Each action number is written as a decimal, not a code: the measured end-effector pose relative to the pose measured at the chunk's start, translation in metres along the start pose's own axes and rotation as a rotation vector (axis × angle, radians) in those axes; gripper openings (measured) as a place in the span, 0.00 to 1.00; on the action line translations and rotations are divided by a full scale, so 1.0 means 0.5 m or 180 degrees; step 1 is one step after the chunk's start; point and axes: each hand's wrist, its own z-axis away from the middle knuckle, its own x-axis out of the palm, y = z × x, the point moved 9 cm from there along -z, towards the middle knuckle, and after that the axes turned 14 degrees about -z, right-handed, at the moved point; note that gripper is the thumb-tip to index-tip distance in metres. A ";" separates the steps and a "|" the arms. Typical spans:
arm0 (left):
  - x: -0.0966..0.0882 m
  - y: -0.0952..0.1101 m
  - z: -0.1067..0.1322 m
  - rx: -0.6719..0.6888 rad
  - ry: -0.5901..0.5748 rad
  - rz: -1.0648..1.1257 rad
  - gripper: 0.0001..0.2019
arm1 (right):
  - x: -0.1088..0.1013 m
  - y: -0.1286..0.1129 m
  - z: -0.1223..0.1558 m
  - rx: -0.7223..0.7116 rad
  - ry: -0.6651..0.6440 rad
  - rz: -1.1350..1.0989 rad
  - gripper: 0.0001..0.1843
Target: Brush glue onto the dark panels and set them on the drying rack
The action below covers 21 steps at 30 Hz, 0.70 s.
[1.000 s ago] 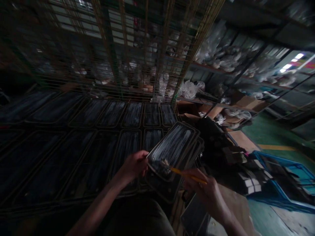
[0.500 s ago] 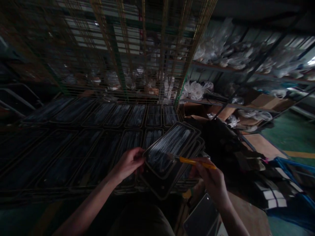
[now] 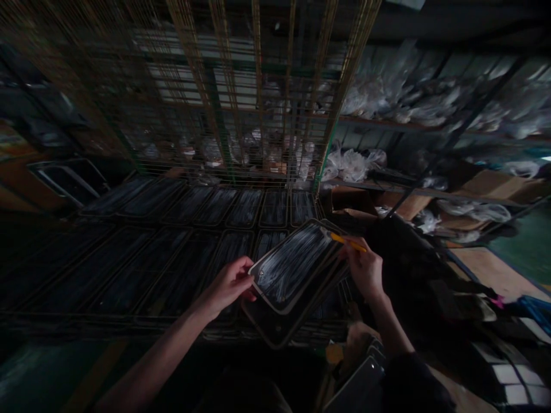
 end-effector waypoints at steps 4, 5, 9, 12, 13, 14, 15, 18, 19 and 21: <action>0.006 -0.008 0.002 -0.0110 0.0012 0.0145 0.13 | -0.023 0.004 -0.012 -0.0130 0.0261 0.0255 0.18; 0.006 -0.011 0.003 -0.0139 0.0026 0.0160 0.13 | -0.024 0.002 -0.011 -0.0161 0.0262 0.0337 0.18; 0.004 -0.024 0.004 -0.0207 0.0076 0.0357 0.12 | -0.007 -0.020 0.029 -0.0245 0.0049 0.0704 0.15; -0.001 -0.039 0.005 -0.0292 0.0132 0.0592 0.14 | 0.008 -0.051 0.085 -0.0118 -0.0169 0.0552 0.14; -0.004 -0.045 0.005 -0.0334 0.0176 0.0688 0.15 | 0.013 -0.063 0.105 -0.0013 -0.0280 0.0352 0.14; -0.007 -0.051 0.005 -0.0377 0.0225 0.0802 0.17 | 0.017 -0.074 0.124 0.0111 -0.0385 0.0111 0.13; -0.010 -0.056 0.005 -0.0421 0.0273 0.0932 0.19 | 0.018 -0.086 0.141 0.0237 -0.0445 -0.0120 0.13; -0.012 -0.064 0.003 -0.0497 0.0242 0.1352 0.21 | -0.011 -0.123 0.179 0.0378 -0.0093 -0.0398 0.13; -0.011 -0.062 0.002 -0.0497 0.0177 0.1475 0.20 | -0.028 -0.135 0.188 0.0332 0.0173 -0.0363 0.13; -0.011 -0.051 -0.003 -0.0433 0.0040 0.1698 0.18 | -0.051 -0.154 0.205 0.0181 0.0655 -0.0230 0.13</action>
